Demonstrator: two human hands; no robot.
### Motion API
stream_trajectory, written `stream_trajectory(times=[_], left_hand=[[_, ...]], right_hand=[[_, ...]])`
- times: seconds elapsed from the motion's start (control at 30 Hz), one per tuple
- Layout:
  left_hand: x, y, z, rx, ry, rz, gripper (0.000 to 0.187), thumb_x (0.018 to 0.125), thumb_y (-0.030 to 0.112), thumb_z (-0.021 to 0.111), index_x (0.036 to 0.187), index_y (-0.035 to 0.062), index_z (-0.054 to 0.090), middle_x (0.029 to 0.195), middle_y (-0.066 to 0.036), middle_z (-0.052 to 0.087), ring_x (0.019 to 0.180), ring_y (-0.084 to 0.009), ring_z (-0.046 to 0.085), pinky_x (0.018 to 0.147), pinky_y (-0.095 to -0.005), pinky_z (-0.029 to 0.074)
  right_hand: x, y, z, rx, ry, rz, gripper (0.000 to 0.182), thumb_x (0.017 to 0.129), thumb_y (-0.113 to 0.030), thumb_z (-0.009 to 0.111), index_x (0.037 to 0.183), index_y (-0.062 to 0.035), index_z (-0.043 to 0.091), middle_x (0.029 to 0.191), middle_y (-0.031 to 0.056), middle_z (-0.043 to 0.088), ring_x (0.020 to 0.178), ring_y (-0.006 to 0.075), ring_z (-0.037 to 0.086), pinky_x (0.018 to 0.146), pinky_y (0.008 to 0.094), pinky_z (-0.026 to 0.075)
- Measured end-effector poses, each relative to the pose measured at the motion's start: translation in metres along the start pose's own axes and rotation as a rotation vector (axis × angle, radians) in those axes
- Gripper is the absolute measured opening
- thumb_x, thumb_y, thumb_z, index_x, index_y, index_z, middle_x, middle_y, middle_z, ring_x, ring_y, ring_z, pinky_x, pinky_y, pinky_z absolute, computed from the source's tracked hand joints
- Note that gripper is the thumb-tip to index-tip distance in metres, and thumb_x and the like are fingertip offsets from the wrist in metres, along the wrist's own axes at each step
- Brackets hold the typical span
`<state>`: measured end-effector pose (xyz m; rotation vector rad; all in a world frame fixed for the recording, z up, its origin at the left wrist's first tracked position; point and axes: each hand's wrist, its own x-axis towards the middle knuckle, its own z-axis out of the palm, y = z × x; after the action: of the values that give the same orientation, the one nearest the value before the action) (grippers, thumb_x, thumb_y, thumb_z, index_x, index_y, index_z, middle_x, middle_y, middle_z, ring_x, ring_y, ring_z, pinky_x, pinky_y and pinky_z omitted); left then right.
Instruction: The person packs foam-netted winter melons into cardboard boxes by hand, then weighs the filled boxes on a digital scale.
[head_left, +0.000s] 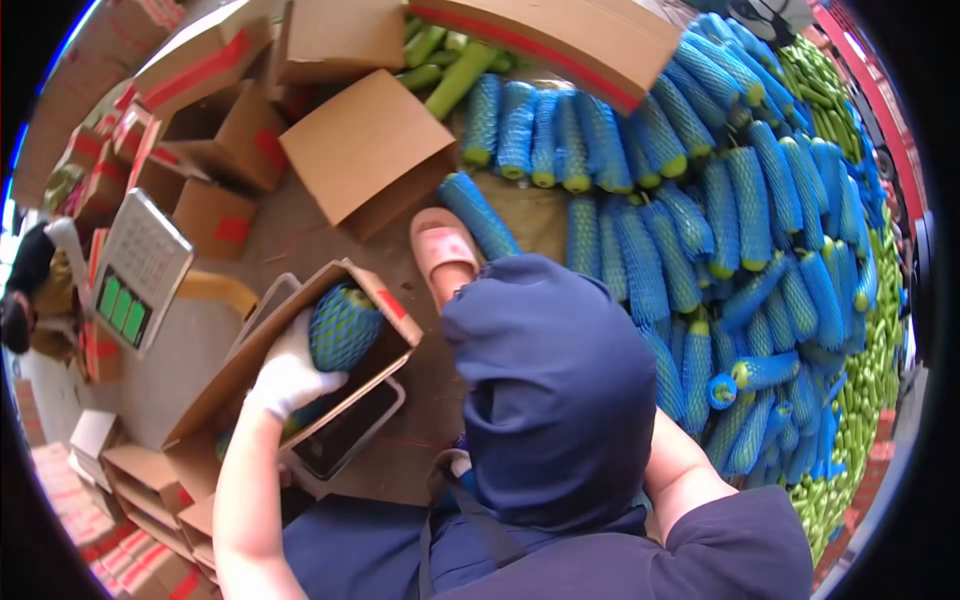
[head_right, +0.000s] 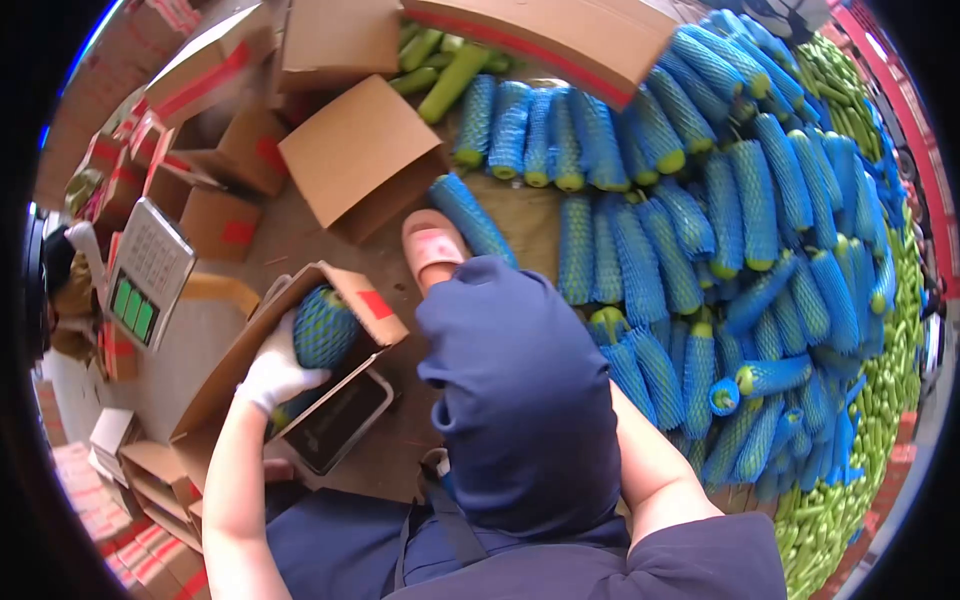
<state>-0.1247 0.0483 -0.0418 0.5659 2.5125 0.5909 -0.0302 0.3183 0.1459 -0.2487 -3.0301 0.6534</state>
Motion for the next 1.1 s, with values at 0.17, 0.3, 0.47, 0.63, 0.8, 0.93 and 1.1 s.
stream_trajectory(times=[0.17,0.3,0.47,0.63,0.8,0.93,1.1], left_hand=[[-0.013,0.012,-0.019,0.077,-0.14,-0.173,0.098,0.056,0.03,0.082,0.14,0.0069,0.038,0.13,-0.026,0.053,0.122,-0.0399,0.051,0.104,-0.0417,0.043],[0.004,-0.025,0.027,0.397,-0.288,-0.266,0.11,0.054,0.034,0.087,0.145,0.0074,0.032,0.138,-0.022,0.045,0.126,-0.0406,0.046,0.109,-0.0443,0.038],[-0.002,-0.033,0.039,0.316,-0.159,-0.114,0.105,0.06,0.034,0.086,0.146,0.0074,0.031,0.138,-0.024,0.045,0.128,-0.0414,0.043,0.111,-0.0452,0.035],[-0.029,-0.03,0.026,0.2,-0.155,-0.16,0.091,0.069,0.028,0.081,0.145,0.0047,0.037,0.143,-0.025,0.042,0.131,-0.0413,0.041,0.113,-0.0448,0.032],[-0.056,0.003,0.015,-0.085,0.062,-0.228,0.062,0.08,0.018,0.069,0.135,-0.0002,0.049,0.134,-0.024,0.052,0.125,-0.0405,0.048,0.11,-0.0438,0.035],[-0.071,0.02,0.021,-0.121,0.222,-0.165,0.05,0.089,0.024,0.064,0.13,-0.0018,0.054,0.128,-0.022,0.058,0.12,-0.0388,0.053,0.107,-0.0438,0.038],[-0.084,0.018,0.041,-0.094,0.279,-0.164,0.042,0.094,0.024,0.059,0.125,-0.0032,0.058,0.122,-0.019,0.062,0.113,-0.0322,0.058,0.102,-0.041,0.042]], right_hand=[[0.003,0.012,0.002,0.003,-0.016,-0.063,0.032,0.09,-0.01,0.056,0.121,-0.0077,0.064,0.077,0.0118,0.055,0.073,0.0297,0.061,0.062,0.0425,0.047],[-0.042,0.126,0.077,0.112,-0.075,-0.077,0.032,0.09,-0.014,0.057,0.121,-0.0066,0.064,0.085,0.0128,0.058,0.081,0.0301,0.062,0.069,0.0418,0.048],[-0.071,0.245,0.231,0.398,-0.254,-0.049,0.031,0.091,-0.024,0.061,0.114,-0.0037,0.064,0.105,0.0151,0.066,0.1,0.0302,0.063,0.085,0.0386,0.05],[-0.018,0.258,0.216,0.6,-0.243,0.314,0.04,0.093,-0.027,0.058,0.124,-0.0014,0.062,0.121,0.0173,0.065,0.114,0.0304,0.062,0.099,0.0357,0.047],[0.067,0.281,0.216,0.782,-0.006,0.433,0.042,0.096,-0.022,0.059,0.131,0.0016,0.056,0.133,0.016,0.06,0.124,0.0226,0.055,0.105,0.0317,0.04],[0.148,0.352,0.301,1.109,0.187,0.655,0.053,0.093,-0.025,0.063,0.138,-0.0012,0.048,0.127,0.0116,0.062,0.119,0.0248,0.057,0.101,0.0357,0.043],[0.206,0.354,0.333,1.551,0.4,1.066,0.056,0.087,-0.032,0.07,0.134,-0.0088,0.05,0.113,0.0068,0.065,0.102,0.0247,0.06,0.096,0.0432,0.044]])
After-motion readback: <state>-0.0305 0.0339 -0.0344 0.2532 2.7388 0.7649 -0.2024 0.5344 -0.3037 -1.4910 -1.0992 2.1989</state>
